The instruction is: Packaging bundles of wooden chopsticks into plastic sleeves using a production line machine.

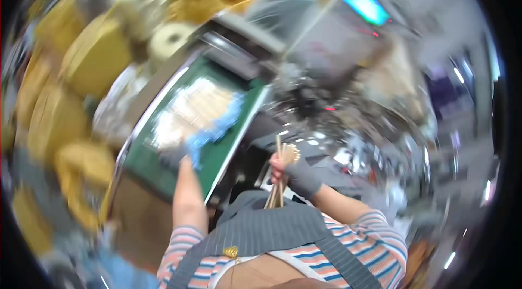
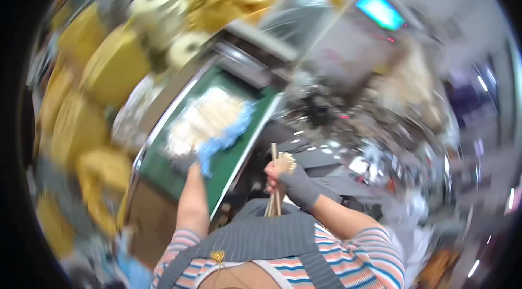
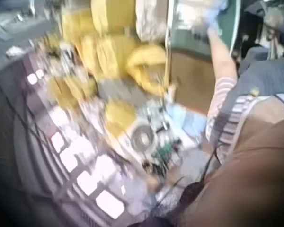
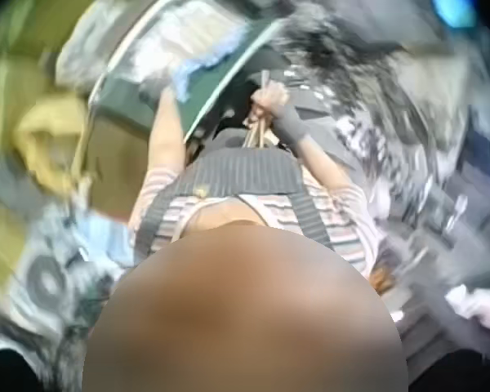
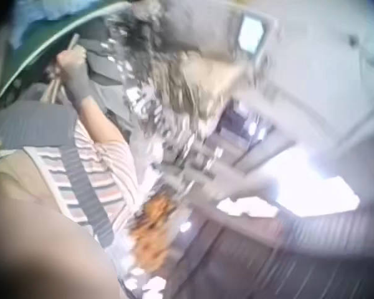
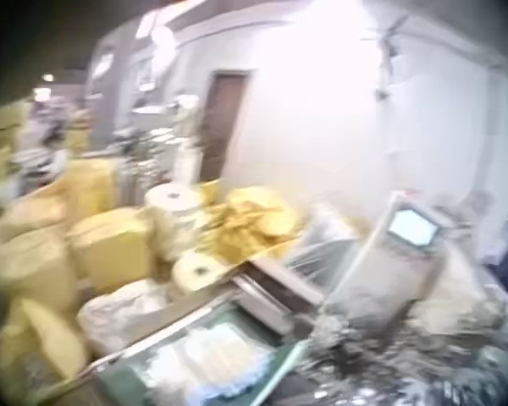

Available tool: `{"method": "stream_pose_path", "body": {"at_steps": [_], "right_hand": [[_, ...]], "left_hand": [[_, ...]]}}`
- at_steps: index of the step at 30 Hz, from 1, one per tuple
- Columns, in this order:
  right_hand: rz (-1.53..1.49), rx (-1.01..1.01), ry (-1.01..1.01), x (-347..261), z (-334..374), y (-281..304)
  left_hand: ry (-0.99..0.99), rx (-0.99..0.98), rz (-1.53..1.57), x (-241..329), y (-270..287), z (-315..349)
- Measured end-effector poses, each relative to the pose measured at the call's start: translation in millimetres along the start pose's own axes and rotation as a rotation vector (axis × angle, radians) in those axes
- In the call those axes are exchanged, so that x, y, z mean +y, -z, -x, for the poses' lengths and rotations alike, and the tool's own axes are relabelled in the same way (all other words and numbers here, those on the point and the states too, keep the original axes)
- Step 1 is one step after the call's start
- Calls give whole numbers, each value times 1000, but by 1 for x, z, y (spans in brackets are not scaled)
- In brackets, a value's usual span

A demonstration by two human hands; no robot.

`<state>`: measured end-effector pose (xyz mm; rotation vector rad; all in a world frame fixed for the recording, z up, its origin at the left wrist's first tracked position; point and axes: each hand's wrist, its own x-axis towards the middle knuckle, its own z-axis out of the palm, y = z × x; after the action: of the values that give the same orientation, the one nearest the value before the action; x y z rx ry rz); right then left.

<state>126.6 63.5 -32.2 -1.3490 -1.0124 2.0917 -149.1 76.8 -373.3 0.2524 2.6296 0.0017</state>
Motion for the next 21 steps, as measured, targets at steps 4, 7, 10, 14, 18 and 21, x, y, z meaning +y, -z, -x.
{"method": "stream_pose_path", "body": {"at_steps": [4,7,10,14,18,21], "right_hand": [[96,393,839,-106,50,102],[235,767,1485,-224,124,193],[420,1147,1899,-328,171,262],[824,1496,1613,-374,163,427],[1377,1391,498,-346,78,508],[1335,951,349,-328,37,570]], "left_hand": [[68,308,68,56,19,26],[83,215,299,76,15,-6],[149,-76,559,79,23,-21],[11,-293,723,78,28,-23],[-45,-536,966,39,31,-23],[-23,-653,1170,5,38,-18]]}}
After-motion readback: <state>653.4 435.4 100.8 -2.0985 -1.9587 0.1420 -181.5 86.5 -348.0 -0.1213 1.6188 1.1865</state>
